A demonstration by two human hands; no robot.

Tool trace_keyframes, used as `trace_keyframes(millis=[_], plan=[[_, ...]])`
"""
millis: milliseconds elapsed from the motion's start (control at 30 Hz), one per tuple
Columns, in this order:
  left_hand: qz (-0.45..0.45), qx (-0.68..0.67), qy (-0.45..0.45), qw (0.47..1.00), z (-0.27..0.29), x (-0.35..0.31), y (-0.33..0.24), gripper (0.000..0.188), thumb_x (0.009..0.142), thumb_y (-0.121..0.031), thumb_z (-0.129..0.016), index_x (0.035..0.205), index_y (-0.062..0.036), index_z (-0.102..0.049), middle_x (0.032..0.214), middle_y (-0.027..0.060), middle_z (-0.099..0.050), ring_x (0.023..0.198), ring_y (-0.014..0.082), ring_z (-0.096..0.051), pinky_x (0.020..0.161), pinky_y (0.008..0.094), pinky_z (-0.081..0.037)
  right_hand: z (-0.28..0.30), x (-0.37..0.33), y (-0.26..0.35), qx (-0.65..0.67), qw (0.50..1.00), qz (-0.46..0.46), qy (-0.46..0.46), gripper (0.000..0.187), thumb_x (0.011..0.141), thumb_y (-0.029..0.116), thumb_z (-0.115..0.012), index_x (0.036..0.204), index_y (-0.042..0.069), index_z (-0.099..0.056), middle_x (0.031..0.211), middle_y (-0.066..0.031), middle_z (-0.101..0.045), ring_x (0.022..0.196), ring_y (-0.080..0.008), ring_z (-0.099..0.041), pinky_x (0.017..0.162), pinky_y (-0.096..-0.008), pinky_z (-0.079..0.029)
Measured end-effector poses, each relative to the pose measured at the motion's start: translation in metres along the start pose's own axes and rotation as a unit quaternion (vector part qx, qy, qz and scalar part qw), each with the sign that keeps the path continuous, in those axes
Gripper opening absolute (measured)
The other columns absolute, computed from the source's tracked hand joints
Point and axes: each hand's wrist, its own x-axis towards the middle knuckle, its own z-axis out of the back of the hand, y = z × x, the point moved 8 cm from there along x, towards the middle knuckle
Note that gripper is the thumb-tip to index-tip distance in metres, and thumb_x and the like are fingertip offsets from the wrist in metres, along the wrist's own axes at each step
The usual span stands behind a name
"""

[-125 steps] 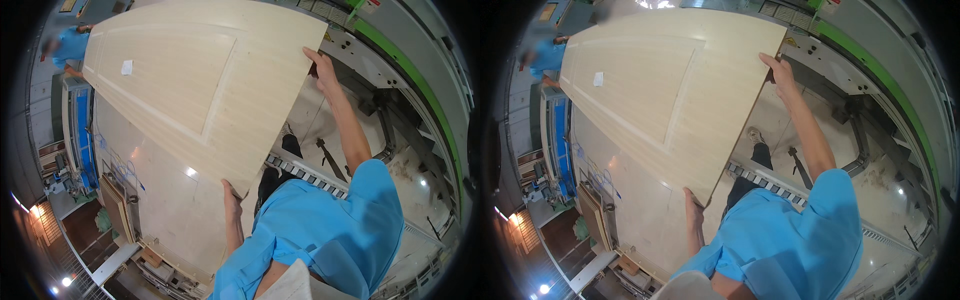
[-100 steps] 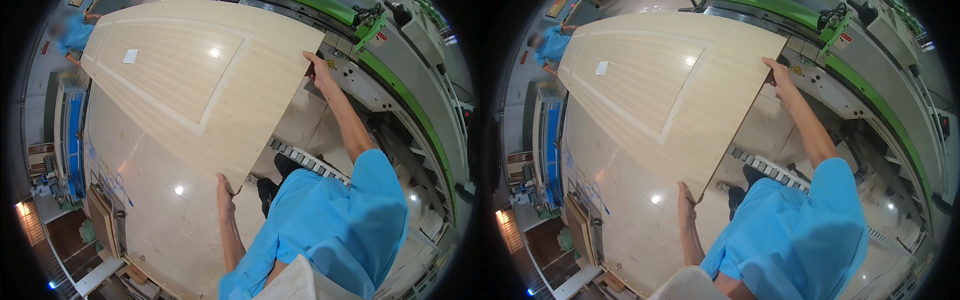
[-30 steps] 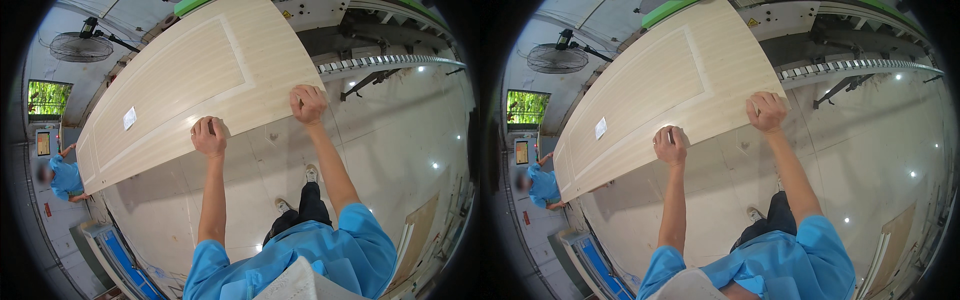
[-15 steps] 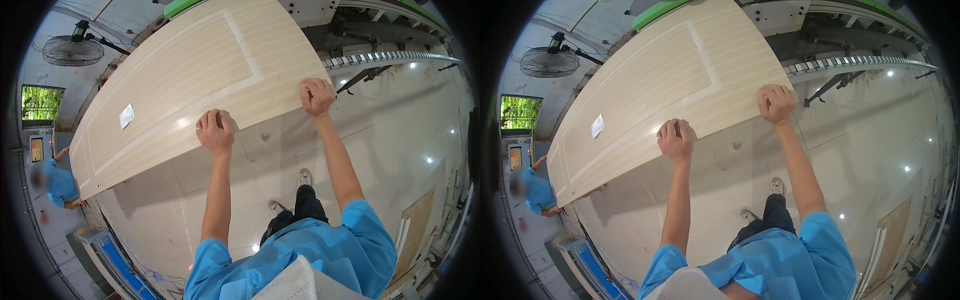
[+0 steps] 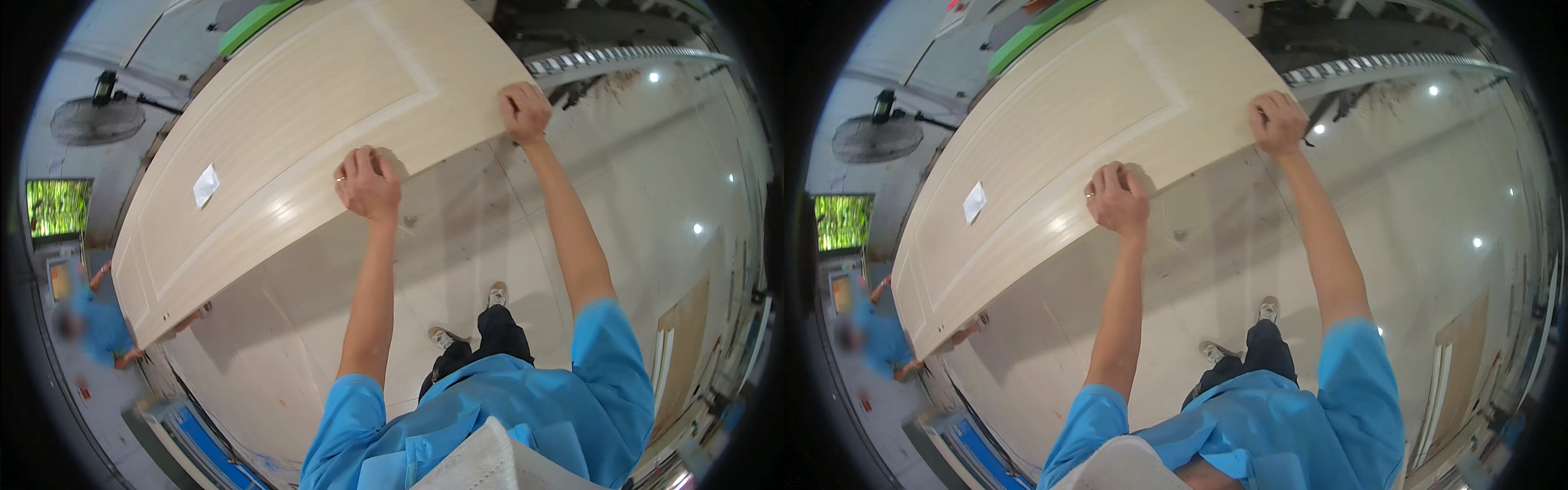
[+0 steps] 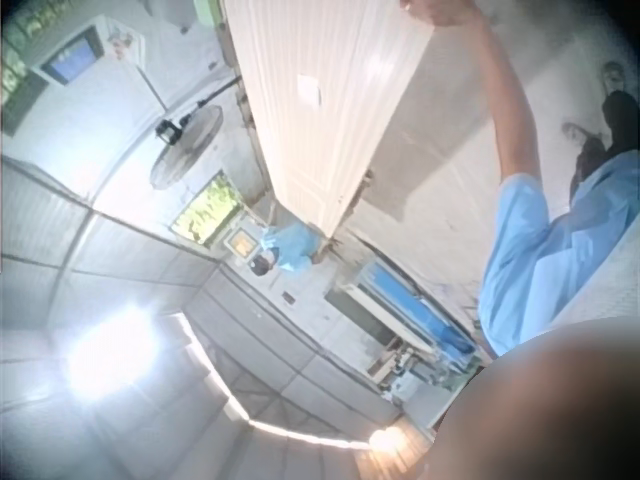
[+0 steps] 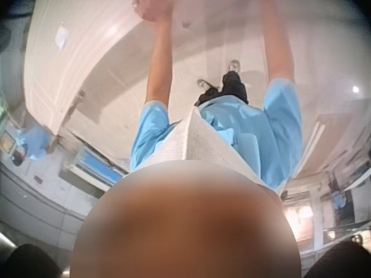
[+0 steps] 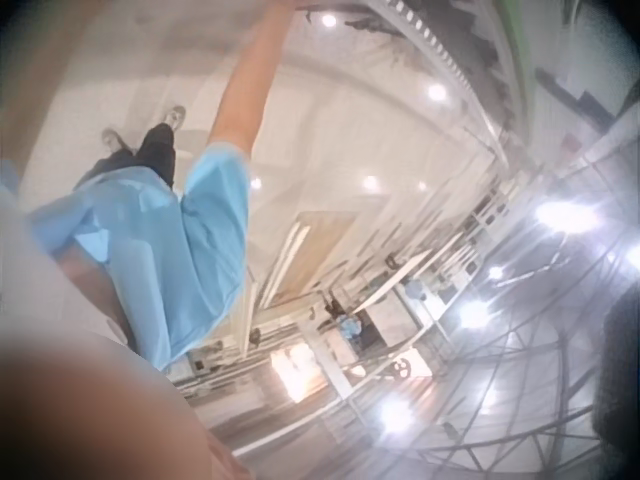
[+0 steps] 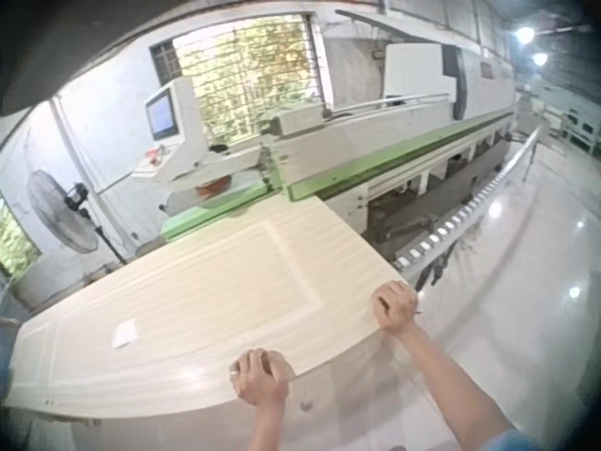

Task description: The person carries a large light-colored wood panel across the workshop floor and places it onto a conveyor or machine. The person then walks to another area and repeats the process with a second panel, positioning it on the same equipment.

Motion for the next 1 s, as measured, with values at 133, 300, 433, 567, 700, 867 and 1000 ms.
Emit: trace_keyframes(millis=[133, 300, 433, 567, 700, 867, 1000], plan=[[-0.016, 0.007, -0.01, 1.0, 0.017, -0.008, -0.035, 0.013, 0.085, -0.024, -0.058, 0.093, -0.0165, -0.064, 0.1, 0.0011, -0.064, 0.099, 0.0306, -0.056, 0.084, 0.0427, -0.044, 0.044, 0.007, -0.009, -0.041, 0.999, -0.032, 0.01, 0.007, 0.075, 0.019, -0.064, 0.073, 0.013, -0.061, 0.078, -0.0021, -0.06, 0.074, -0.0241, -0.06, 0.064, -0.0365, -0.048], [-0.024, 0.025, -0.02, 0.999, 0.041, -0.023, -0.069, 0.015, 0.087, -0.025, -0.056, 0.095, -0.0156, -0.065, 0.101, 0.0027, -0.064, 0.098, 0.0307, -0.057, 0.084, 0.0439, -0.045, 0.088, 0.009, -0.018, -0.012, 0.998, -0.061, 0.029, 0.013, 0.076, 0.025, -0.065, 0.074, 0.013, -0.062, 0.08, -0.0027, -0.06, 0.08, -0.0237, -0.059, 0.067, -0.0368, -0.048], [-0.031, 0.036, 0.007, 0.999, 0.042, -0.035, -0.087, 0.019, 0.089, -0.026, -0.055, 0.099, -0.0149, -0.065, 0.104, 0.0042, -0.066, 0.1, 0.0299, -0.057, 0.084, 0.043, -0.045, 0.111, -0.004, -0.032, 0.081, 0.987, -0.105, 0.091, 0.026, 0.081, 0.032, -0.065, 0.094, 0.01, -0.066, 0.103, -0.0078, -0.064, 0.098, -0.0277, -0.06, 0.085, -0.0399, -0.048], [-0.013, 0.009, 0.015, 1.0, 0.035, -0.044, -0.108, 0.02, 0.09, -0.029, -0.055, 0.1, -0.0146, -0.066, 0.099, 0.0048, -0.066, 0.096, 0.0289, -0.059, 0.08, 0.0423, -0.046, 0.193, -0.084, -0.006, 0.225, 0.964, -0.089, 0.11, 0.045, 0.084, 0.034, -0.066, 0.121, 0.009, -0.061, 0.128, -0.0139, -0.058, 0.118, -0.0323, -0.054, 0.103, -0.0445, -0.04], [-0.01, 0.038, 0.041, 0.998, 0.015, -0.042, -0.149, 0.03, 0.093, -0.032, -0.051, 0.11, -0.0115, -0.064, 0.109, 0.0066, -0.064, 0.1, 0.0299, -0.058, 0.085, 0.0429, -0.046, 0.251, -0.213, 0.018, 0.272, 0.87, -0.178, 0.372, 0.035, 0.09, 0.037, -0.059, 0.116, 0.015, -0.066, 0.126, -0.011, -0.06, 0.121, -0.0291, -0.053, 0.1, -0.0416, -0.044], [-0.045, 0.075, 0.059, 0.994, -0.003, -0.047, -0.195, 0.031, 0.093, -0.027, -0.049, 0.11, -0.004, -0.062, 0.109, 0.0133, -0.063, 0.102, 0.0327, -0.058, 0.086, 0.0459, -0.046, 0.347, -0.316, -0.114, 0.267, 0.779, -0.344, 0.452, 0.035, 0.09, 0.037, -0.053, 0.098, 0.007, -0.068, 0.102, -0.0144, -0.067, 0.095, -0.0345, -0.062, 0.08, -0.044, -0.049], [0.127, 0.148, 0.12, 0.973, -0.034, -0.051, -0.227, 0.033, 0.09, -0.024, -0.054, 0.114, -0.0022, -0.061, 0.108, 0.017, -0.065, 0.103, 0.035, -0.059, 0.091, 0.0467, -0.044, 0.461, -0.399, -0.308, 0.08, 0.729, -0.545, 0.406, 0.035, 0.088, 0.036, -0.054, 0.097, 0.004, -0.068, 0.099, -0.0173, -0.067, 0.095, -0.0382, -0.062, 0.081, -0.0452, -0.049]])
